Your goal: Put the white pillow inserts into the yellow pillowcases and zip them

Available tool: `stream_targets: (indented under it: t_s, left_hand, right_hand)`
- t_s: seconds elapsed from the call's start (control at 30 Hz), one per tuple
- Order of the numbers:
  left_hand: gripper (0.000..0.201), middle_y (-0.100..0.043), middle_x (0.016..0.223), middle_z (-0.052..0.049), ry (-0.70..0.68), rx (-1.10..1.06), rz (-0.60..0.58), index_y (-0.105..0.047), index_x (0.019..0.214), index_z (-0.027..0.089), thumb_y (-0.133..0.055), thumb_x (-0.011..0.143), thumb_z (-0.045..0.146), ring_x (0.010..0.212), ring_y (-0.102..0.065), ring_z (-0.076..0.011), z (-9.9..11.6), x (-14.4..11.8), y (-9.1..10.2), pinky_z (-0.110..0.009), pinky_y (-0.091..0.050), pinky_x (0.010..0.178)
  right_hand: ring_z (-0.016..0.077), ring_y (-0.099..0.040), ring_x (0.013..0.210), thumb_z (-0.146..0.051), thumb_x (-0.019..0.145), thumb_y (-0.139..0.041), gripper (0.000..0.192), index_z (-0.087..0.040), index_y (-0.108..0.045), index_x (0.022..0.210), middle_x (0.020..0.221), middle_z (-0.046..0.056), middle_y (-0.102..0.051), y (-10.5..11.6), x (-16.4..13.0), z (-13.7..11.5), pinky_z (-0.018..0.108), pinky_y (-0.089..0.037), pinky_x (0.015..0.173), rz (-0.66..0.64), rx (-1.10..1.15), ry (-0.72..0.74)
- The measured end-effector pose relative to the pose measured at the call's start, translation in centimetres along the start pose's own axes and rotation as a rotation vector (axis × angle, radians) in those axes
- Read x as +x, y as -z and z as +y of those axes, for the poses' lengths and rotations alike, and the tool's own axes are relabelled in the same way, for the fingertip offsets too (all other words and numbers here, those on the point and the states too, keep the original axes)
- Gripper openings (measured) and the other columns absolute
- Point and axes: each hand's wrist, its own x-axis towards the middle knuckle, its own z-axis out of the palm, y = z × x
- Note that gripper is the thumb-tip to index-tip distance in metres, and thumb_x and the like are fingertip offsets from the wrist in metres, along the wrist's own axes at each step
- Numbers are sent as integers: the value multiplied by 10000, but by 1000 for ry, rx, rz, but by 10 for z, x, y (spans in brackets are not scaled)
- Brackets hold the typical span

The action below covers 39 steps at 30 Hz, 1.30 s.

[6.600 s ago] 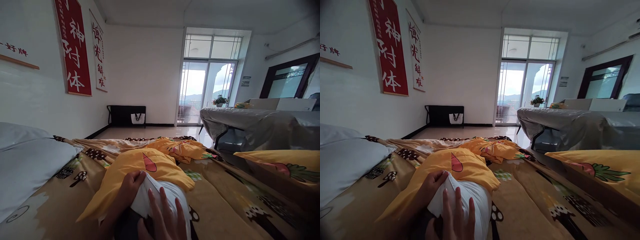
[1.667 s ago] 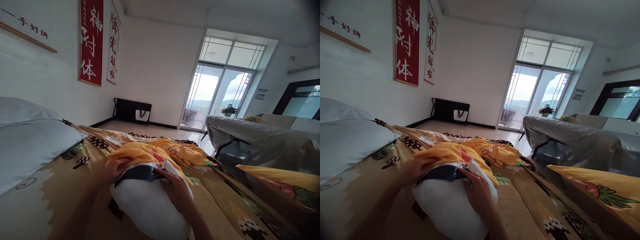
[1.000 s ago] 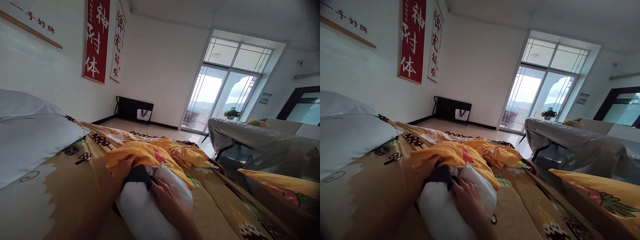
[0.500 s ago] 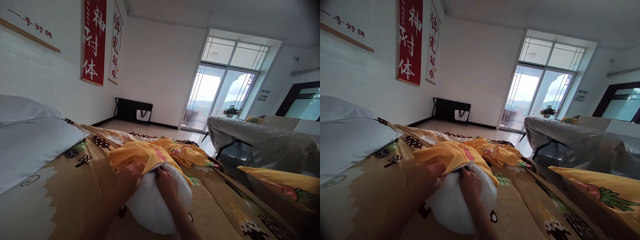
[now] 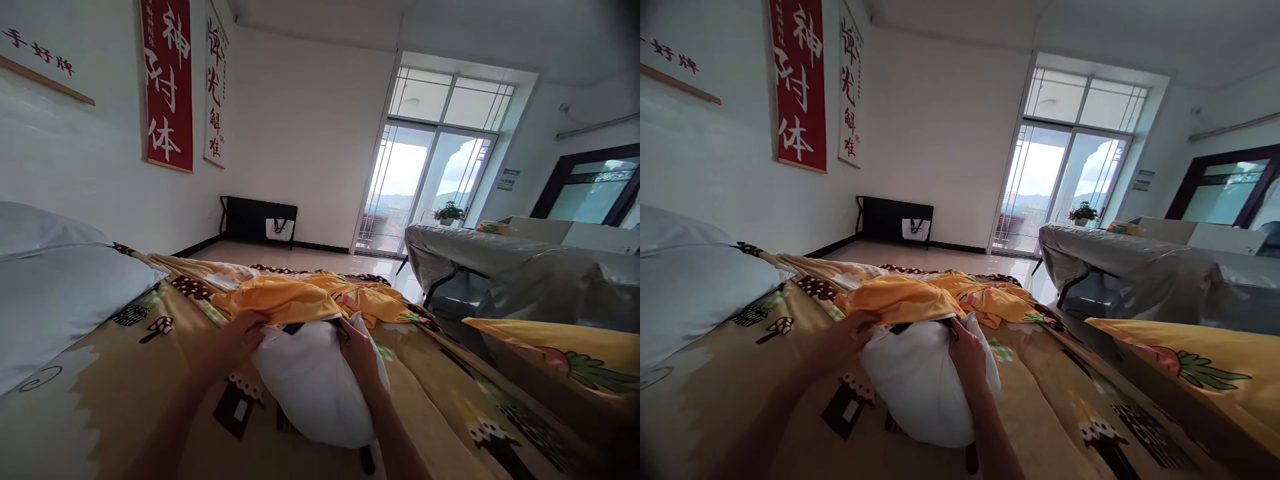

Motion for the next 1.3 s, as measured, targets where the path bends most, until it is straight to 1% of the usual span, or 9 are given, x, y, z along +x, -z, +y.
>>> stream_targets:
  t_s: [0.17, 0.3, 0.47, 0.57, 0.73, 0.9, 1.0, 1.17, 1.3]
  left_hand:
    - [169, -638, 973, -73, -20, 147, 145, -633, 909, 190, -513, 802, 243, 941, -582, -217, -4, 6, -19, -352, -468, 833]
    - [160, -639, 811, -63, 93, 224, 247, -602, 751, 184, -448, 771, 145, 801, -582, -201, -1, 4, -39, -322, -453, 721]
    - [204, -656, 837, -84, 242, 137, 357, -629, 877, 174, -477, 741, 173, 789, -596, -227, -13, -6, -67, -348, -471, 719]
    - [254, -670, 891, -91, 279, 76, 415, -630, 951, 181, -469, 755, 198, 821, -609, -245, -19, -12, -72, -374, -489, 751]
    - [318, -650, 1021, -105, 164, 107, 443, -574, 1085, 187, -464, 789, 222, 959, -593, -255, -16, -14, -57, -409, -467, 884]
    - [256, -620, 999, -116, -33, 325, 455, -556, 1030, 178, -474, 788, 197, 990, -554, -266, -3, -17, -46, -451, -419, 937]
    - [131, -585, 812, -71, -108, 342, 542, -551, 867, 195, -426, 825, 188, 803, -550, -220, 3, -20, -51, -360, -469, 742]
    - [150, -569, 754, -42, -306, 330, 641, -520, 790, 196, -413, 870, 127, 738, -534, -163, 11, -20, -60, -270, -440, 673]
    - [167, -558, 682, -21, -370, 430, 724, -492, 729, 203, -476, 855, 94, 689, -524, -144, 17, -15, -61, -251, -431, 657]
  right_hand:
    - [188, -650, 869, -174, 881, -398, 490, -283, -480, 1351, 999, 70, -697, -2, -5, -9, 248, -439, 676, -52, -36, 4]
    - [196, -658, 842, -128, 866, -388, 548, -280, -424, 1391, 960, 79, -699, -5, -11, -18, 252, -436, 652, -89, -103, 22]
    - [196, -659, 815, -109, 862, -375, 548, -287, -447, 1376, 993, 88, -686, -7, -20, -26, 252, -439, 625, -54, -115, 64]
    - [200, -656, 809, -171, 889, -378, 490, -297, -478, 1352, 1051, 78, -667, -4, -26, -32, 260, -444, 629, 6, -66, 132]
    - [241, -608, 950, -378, 944, -338, 445, -282, -477, 1355, 1121, 82, -638, 25, -44, -46, 322, -461, 757, 63, 36, 234]
    - [345, -456, 1187, -572, 768, -577, 790, -271, -314, 1450, 1394, 107, -452, 52, -72, -51, 452, -431, 891, -157, 17, 304]
    - [389, -435, 1193, -551, 577, -748, 991, -239, -355, 1432, 1395, 152, -434, 48, -78, -52, 503, -409, 911, -232, -22, 302]
    - [340, -478, 1154, -317, 705, -649, 754, -217, -394, 1408, 1366, 154, -462, 24, -66, -56, 429, -444, 862, -189, -56, 316]
    - [302, -446, 1224, -210, 725, -539, 707, -194, -382, 1415, 1417, 121, -419, 9, -48, -49, 389, -429, 919, -134, 9, 307]
